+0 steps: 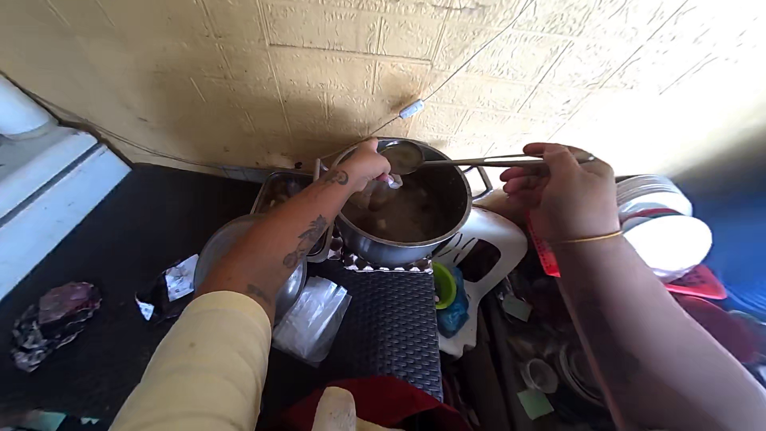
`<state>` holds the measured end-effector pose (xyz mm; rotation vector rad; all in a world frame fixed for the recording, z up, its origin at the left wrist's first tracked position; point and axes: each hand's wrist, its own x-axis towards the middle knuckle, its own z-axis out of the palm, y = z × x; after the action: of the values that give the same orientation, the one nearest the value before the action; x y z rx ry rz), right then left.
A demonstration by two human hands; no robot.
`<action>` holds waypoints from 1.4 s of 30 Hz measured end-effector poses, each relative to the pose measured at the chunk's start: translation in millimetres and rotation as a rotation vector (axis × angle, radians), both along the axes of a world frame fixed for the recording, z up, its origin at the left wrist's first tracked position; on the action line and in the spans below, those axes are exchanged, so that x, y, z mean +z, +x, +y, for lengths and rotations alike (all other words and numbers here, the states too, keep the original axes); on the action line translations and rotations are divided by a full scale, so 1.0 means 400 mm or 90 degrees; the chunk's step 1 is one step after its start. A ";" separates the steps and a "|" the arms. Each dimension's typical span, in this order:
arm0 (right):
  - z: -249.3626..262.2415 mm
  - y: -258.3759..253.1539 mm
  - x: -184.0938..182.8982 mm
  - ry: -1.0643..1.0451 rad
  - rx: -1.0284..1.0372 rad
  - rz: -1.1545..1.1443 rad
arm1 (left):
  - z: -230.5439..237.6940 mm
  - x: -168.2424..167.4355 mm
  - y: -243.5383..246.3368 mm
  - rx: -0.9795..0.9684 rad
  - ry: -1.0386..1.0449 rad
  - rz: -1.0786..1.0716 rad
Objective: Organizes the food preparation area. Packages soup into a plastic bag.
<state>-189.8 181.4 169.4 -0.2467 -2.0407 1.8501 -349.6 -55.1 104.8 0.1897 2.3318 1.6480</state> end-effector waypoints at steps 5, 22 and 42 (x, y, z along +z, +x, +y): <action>-0.041 0.048 -0.085 0.446 0.141 0.244 | 0.016 -0.001 -0.003 0.012 0.043 0.017; 0.021 -0.116 -0.293 0.512 0.092 -0.090 | -0.071 0.066 0.046 -0.013 0.267 0.070; -0.176 0.282 -0.092 0.315 0.279 -0.181 | -0.199 0.065 0.606 -0.246 0.372 0.013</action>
<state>-76.8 111.0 132.7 0.0884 -2.8546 1.5135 -107.1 -134.8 130.6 0.7216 1.6212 2.0537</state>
